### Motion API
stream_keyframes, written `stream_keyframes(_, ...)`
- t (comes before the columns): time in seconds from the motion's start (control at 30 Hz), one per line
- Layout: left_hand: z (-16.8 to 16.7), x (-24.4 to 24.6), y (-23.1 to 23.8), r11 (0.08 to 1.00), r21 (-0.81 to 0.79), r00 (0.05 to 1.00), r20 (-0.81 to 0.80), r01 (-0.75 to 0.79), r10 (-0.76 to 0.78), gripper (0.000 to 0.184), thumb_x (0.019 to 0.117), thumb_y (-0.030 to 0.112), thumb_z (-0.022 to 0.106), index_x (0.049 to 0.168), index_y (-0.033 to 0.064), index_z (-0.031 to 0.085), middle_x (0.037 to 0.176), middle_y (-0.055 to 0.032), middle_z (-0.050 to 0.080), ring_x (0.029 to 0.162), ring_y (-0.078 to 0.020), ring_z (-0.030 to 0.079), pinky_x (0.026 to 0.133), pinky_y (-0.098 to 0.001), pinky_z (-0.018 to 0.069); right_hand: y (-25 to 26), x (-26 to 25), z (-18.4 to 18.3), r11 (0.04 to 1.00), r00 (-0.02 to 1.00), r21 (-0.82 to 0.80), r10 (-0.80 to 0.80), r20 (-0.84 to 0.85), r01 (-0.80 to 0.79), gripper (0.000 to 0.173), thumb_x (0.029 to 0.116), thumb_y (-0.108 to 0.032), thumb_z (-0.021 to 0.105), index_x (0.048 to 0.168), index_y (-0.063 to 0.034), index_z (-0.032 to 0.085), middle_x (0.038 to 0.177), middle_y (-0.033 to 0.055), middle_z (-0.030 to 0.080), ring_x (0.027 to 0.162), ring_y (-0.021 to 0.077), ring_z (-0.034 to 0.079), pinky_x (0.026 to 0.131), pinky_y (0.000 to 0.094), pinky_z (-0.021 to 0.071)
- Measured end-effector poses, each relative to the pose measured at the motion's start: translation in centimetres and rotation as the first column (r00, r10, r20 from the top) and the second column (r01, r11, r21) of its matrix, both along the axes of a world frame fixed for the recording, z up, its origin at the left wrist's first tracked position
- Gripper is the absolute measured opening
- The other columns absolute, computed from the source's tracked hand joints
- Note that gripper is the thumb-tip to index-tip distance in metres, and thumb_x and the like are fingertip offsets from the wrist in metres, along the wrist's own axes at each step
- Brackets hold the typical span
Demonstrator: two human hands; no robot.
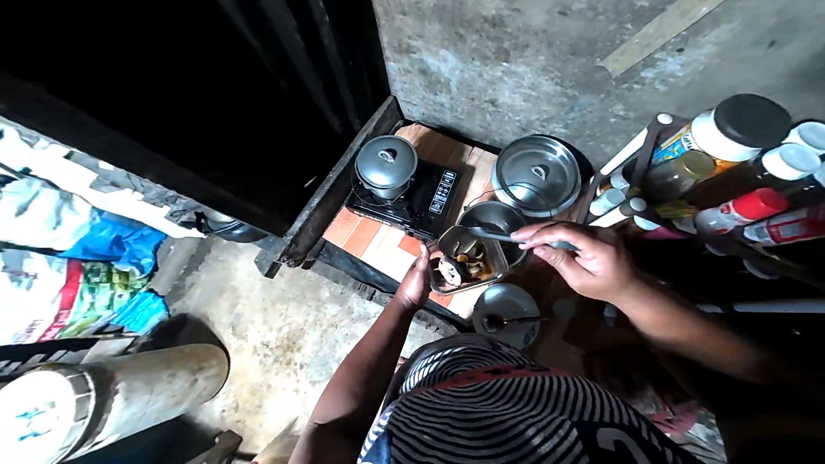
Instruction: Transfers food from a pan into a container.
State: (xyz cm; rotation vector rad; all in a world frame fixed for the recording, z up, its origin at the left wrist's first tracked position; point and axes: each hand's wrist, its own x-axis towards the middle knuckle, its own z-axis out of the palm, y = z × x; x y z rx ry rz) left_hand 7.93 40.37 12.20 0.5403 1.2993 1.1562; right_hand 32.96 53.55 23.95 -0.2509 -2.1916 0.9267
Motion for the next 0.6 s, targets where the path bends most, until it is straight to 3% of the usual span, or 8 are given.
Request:
stream_keyframes(0.07, -0.2, -0.5, -0.8, 0.999, 0.019, 0.999, 0.02, -0.027, 0.027, 0.073, 0.1057, 0.056, 0.006, 0.153, 0.0104, 0.037, 0.129, -0.0118, 0.064, 0.105, -0.0187, 0.067, 0.089, -0.0383, 0.0568, 0.0, 0.2, 0.5, 1.0, 1.0, 0.003, -0.011, 0.0, 0.011, 0.013, 0.1024, -0.01, 0.058, 0.101, 0.0006, 0.066, 0.11, 0.009, 0.075, 0.107, 0.0126, 0.072, 0.097, 0.0299, 0.0602)
stream_keyframes(0.13, -0.1, -0.7, -1.4, 0.997, 0.03, 0.997, 0.033, -0.078, 0.077, 0.076, 0.1043, 0.06, 0.005, 0.152, 0.0109, 0.038, 0.132, -0.0124, 0.063, 0.112, -0.0199, 0.065, 0.094, -0.0403, 0.055, -0.4, -0.1, 0.5, 1.0, 1.0, 0.018, -0.023, 0.011, 0.023, 0.013, 0.1019, -0.01, 0.059, 0.1, 0.0004, 0.067, 0.108, 0.0083, 0.075, 0.105, 0.0107, 0.073, 0.096, 0.028, 0.0602)
stream_keyframes(0.33, 0.1, -1.0, -2.5, 0.991, 0.046, 0.991, 0.046, -0.129, 0.127, 0.072, 0.1053, 0.059, 0.011, 0.151, 0.0104, 0.038, 0.122, -0.0102, 0.067, 0.102, -0.0171, 0.068, 0.089, -0.0369, 0.0575, -0.8, -2.1, 0.0, 1.0, 0.999, -0.005, -0.003, -0.038, 0.003, 0.013, 0.1028, -0.011, 0.059, 0.103, 0.0002, 0.066, 0.111, 0.0101, 0.075, 0.106, 0.0146, 0.073, 0.094, 0.0317, 0.0614)
stream_keyframes(0.5, -1.2, -1.4, -4.1, 0.975, -0.008, 0.973, 0.066, -0.222, 0.222, 0.055, 0.1112, 0.037, 0.01, 0.154, 0.0094, 0.031, 0.118, -0.0144, 0.068, 0.101, -0.021, 0.069, 0.089, -0.0399, 0.0578, 2.6, -0.7, -2.2, 0.923, 0.959, -0.319, -0.26, -0.11, 0.214, 0.011, 0.1035, -0.01, 0.055, 0.11, -0.0072, 0.063, 0.112, -0.0005, 0.075, 0.093, 0.0112, 0.075, 0.086, 0.0326, 0.0639)
stream_keyframes(0.6, -1.4, -1.2, -4.7, 0.964, -0.048, 0.963, 0.055, -0.261, 0.263, 0.052, 0.1117, 0.036, 0.014, 0.156, 0.0117, 0.029, 0.116, -0.0135, 0.069, 0.101, -0.0213, 0.069, 0.088, -0.0408, 0.0579, 4.6, -0.2, -6.6, 0.817, 0.9, -0.404, -0.434, 0.04, 0.412, 0.015, 0.103, -0.009, 0.055, 0.11, 0.0016, 0.062, 0.106, 0.0062, 0.075, 0.086, 0.0099, 0.074, 0.084, 0.0309, 0.0626)
